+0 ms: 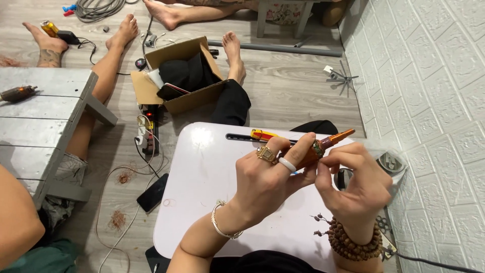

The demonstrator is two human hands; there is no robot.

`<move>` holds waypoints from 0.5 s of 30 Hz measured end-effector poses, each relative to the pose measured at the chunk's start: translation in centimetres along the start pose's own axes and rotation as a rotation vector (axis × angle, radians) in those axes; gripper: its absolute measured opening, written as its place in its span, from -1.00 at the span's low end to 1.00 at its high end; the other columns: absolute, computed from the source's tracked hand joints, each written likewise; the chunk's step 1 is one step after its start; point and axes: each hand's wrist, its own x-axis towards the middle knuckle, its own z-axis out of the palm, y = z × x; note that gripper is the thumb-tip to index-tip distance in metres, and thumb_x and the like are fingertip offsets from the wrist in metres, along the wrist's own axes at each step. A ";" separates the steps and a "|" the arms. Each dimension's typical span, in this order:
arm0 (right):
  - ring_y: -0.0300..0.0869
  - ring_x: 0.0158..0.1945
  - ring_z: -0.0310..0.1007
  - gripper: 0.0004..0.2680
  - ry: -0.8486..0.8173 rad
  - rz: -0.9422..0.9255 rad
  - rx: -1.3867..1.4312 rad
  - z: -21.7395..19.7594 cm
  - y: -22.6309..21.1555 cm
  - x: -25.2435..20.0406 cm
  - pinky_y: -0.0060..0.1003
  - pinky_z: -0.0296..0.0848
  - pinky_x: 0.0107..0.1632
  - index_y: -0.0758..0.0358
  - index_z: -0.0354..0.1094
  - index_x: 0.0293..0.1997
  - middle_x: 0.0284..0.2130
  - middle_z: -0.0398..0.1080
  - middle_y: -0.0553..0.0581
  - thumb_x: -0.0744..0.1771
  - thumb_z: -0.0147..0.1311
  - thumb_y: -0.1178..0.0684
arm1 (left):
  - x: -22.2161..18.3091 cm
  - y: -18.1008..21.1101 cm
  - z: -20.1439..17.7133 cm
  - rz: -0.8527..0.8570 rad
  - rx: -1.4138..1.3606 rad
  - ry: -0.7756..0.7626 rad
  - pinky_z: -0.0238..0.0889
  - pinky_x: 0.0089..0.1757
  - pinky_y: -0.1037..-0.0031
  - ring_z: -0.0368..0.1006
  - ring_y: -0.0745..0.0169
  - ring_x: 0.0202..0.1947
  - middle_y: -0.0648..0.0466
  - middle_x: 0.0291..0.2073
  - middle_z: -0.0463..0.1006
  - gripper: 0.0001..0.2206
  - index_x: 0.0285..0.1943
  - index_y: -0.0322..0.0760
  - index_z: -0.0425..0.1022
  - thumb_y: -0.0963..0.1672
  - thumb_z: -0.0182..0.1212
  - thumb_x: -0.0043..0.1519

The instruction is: Manually winding copper wire around the poles of an electronic motor rotor

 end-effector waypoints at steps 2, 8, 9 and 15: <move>-0.20 -0.44 0.26 -0.86 -0.024 -0.009 0.008 0.1 0.0 0.0 -0.40 0.26 -0.37 0.46 0.31 -0.32 -0.42 0.38 0.21 0.17 0.14 0.41 | 0.1 0.0 -0.1 0.002 -0.004 -0.007 0.12 -0.52 0.55 0.21 0.37 -0.59 0.09 -0.26 0.46 -0.54 0.15 -0.20 0.55 -0.09 0.54 0.06; -0.11 -0.39 0.32 -0.87 0.037 -0.105 -0.097 0.1 1.7 -1.3 -0.33 0.35 -0.32 0.50 0.29 -0.32 -0.43 0.39 0.25 0.16 0.12 0.40 | 0.1 0.1 0.1 -0.004 -0.039 -0.030 0.13 -0.53 0.54 0.24 0.36 -0.58 0.08 -0.29 0.49 -0.54 0.15 -0.22 0.55 -0.10 0.54 0.06; -0.15 -0.43 0.28 -0.86 0.116 -0.120 -0.085 0.0 2.0 -1.6 -0.36 0.31 -0.34 0.49 0.28 -0.30 -0.42 0.39 0.26 0.17 0.07 0.42 | 0.2 0.1 0.1 -0.005 -0.004 -0.011 0.14 -0.53 0.54 0.26 0.37 -0.59 0.09 -0.28 0.51 -0.52 0.16 -0.20 0.55 -0.12 0.55 0.04; -0.22 -0.39 0.42 -0.92 -0.229 0.052 0.299 -3.1 -0.7 -2.1 -0.39 0.38 -0.27 0.26 0.33 -0.27 -0.39 0.44 0.12 0.23 0.05 0.17 | 1.1 -1.1 -0.2 -0.084 -0.090 0.010 0.18 -0.54 0.59 0.24 0.40 -0.60 0.12 -0.36 0.50 -0.55 0.09 -0.22 0.56 -0.14 0.53 -0.01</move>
